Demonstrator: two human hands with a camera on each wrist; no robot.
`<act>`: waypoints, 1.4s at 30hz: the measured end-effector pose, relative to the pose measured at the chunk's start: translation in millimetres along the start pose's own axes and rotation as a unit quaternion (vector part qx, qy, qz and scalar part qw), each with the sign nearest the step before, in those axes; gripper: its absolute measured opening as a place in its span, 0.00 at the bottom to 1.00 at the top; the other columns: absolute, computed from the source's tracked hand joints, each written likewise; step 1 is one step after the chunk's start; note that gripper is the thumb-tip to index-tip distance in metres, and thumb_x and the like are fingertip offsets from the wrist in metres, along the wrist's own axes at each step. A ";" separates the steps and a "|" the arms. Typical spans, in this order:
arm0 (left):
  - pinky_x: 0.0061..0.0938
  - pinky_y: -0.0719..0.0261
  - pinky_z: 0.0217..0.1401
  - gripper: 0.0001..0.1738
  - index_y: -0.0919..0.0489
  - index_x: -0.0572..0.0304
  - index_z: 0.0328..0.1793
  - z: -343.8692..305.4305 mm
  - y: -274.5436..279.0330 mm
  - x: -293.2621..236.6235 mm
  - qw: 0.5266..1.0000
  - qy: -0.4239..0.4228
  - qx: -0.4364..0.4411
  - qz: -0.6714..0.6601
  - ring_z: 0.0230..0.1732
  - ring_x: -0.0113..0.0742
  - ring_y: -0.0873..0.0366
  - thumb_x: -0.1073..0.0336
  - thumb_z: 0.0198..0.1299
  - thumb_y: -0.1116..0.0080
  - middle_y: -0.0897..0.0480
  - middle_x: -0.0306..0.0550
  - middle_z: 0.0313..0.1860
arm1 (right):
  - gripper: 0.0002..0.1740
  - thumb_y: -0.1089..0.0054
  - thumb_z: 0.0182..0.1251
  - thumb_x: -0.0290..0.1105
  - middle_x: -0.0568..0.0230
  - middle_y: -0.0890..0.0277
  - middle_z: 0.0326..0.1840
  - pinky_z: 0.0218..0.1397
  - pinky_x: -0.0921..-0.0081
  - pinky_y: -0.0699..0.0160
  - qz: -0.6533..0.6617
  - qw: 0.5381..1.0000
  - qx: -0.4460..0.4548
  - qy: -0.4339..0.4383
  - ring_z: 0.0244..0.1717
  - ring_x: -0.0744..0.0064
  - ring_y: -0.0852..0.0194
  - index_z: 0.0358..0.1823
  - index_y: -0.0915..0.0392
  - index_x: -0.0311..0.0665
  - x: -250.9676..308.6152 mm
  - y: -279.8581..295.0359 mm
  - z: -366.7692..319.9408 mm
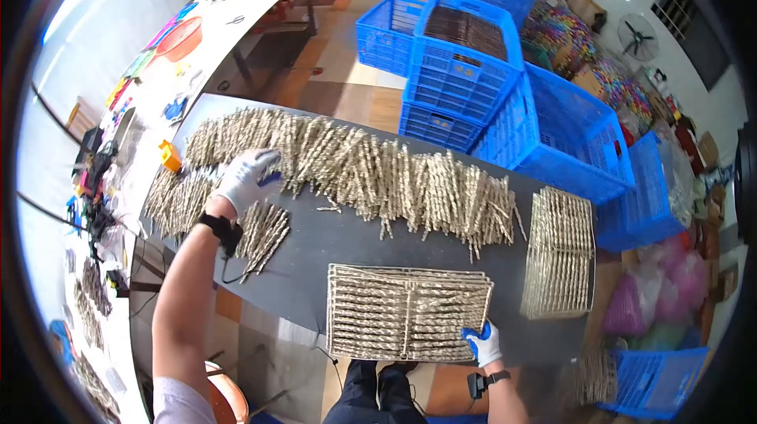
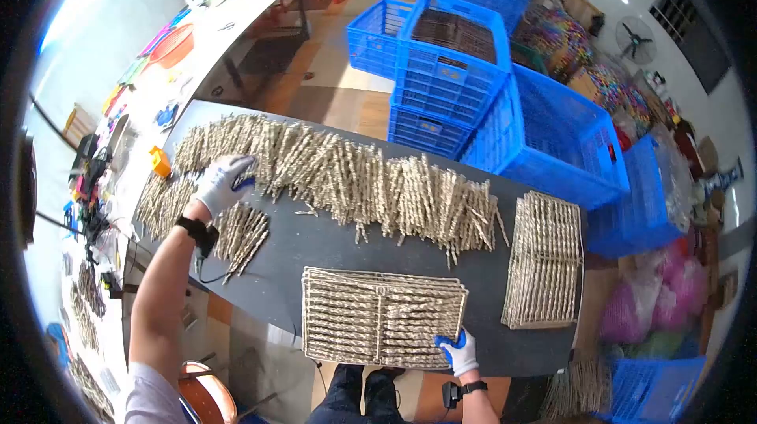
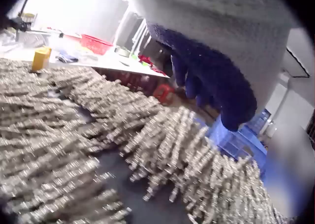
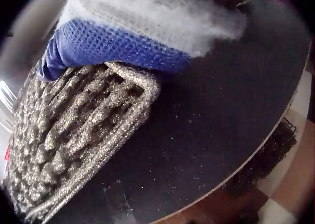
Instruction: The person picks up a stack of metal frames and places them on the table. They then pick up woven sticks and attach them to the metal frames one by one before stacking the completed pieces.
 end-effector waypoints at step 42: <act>0.56 0.66 0.80 0.38 0.37 0.62 0.74 -129.7 -162.7 -283.3 0.983 0.093 0.134 -0.085 0.78 0.60 0.53 0.49 0.62 0.46 0.40 0.51 0.77 | 0.27 0.54 0.71 0.56 0.40 0.20 0.35 0.43 0.47 0.27 -0.449 0.873 -0.182 -0.060 0.39 0.36 0.22 0.40 0.21 0.37 28.0 -55.6 7.8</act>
Point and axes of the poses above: each hand's wrist, its own z-axis towards the middle knuckle, its own y-axis out of the back of the hand, x = y × z, the point moved 1 cm from there along z, towards the middle knuckle
